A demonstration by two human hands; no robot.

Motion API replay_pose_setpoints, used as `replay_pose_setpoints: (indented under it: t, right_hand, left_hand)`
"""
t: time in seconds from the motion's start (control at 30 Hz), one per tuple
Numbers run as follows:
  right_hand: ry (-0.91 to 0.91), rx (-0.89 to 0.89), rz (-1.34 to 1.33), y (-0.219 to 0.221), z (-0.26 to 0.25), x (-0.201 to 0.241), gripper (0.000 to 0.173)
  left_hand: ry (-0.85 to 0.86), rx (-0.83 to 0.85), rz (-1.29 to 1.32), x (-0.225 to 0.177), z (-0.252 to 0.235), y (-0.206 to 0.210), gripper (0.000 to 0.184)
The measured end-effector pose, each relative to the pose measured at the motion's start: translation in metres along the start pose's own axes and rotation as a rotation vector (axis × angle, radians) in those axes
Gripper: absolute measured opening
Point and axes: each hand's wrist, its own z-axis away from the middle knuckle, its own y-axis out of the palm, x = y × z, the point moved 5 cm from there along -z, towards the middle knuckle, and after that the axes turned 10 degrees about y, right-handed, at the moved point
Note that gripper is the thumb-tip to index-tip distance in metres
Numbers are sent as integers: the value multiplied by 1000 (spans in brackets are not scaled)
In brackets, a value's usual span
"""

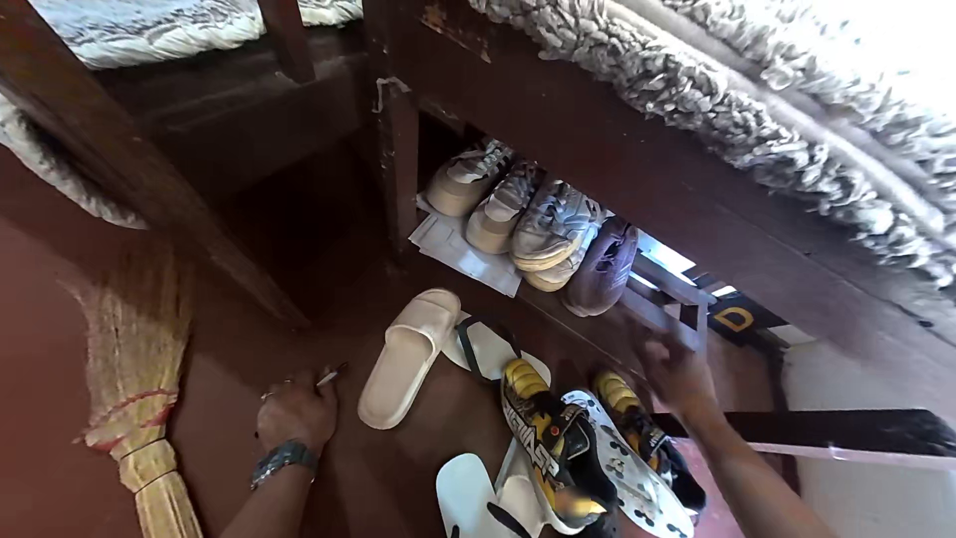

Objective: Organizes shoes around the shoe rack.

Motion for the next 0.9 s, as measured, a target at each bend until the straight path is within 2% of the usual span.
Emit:
replay_pose_setpoints:
  t: [0.03, 0.1, 0.17, 0.23, 0.3, 0.37, 0.4, 0.47, 0.53, 0.6, 0.7, 0.83, 0.87, 0.9]
  right_hand:
    - [74, 83, 170, 1, 20, -21, 50]
    - [268, 301, 471, 22, 43, -73, 69]
    - [401, 432, 529, 44, 55, -119, 85]
    - [407, 367, 416, 57, 58, -136, 78]
    - [374, 307, 345, 64, 58, -143, 60]
    - [297, 342, 359, 68, 57, -149, 50]
    - [244, 390, 396, 70, 59, -152, 51]
    - [166, 478, 591, 67, 75, -152, 53]
    - [115, 400, 693, 51, 93, -142, 44]
    - [6, 231, 589, 27, 109, -117, 37]
    - [-155, 201, 423, 11, 139, -82, 36]
    - [-412, 80, 263, 45, 150, -67, 34]
    - [-428, 91, 231, 55, 148, -64, 34]
    - [-390, 167, 221, 63, 145, -61, 41]
  left_hand:
    - [-2, 5, -1, 0, 0, 0, 47]
    - [-2, 6, -15, 2, 1, 2, 47]
    - [5, -3, -16, 2, 1, 2, 48]
    - [-3, -4, -5, 0, 0, 1, 47]
    - [-1, -13, -4, 1, 1, 1, 46]
    - [11, -28, -1, 2, 1, 2, 46]
    - [14, -29, 2, 2, 1, 2, 46]
    - [10, -8, 16, 0, 2, 0, 47]
    - [6, 8, 23, 0, 3, 0, 48]
    - [10, 3, 22, 3, 0, 0, 48]
    - [20, -9, 28, 7, 1, 5, 49]
    - [23, 20, 62, 4, 2, 0, 50]
    - [18, 27, 61, 4, 2, 0, 50]
    - [11, 34, 58, 4, 2, 0, 50]
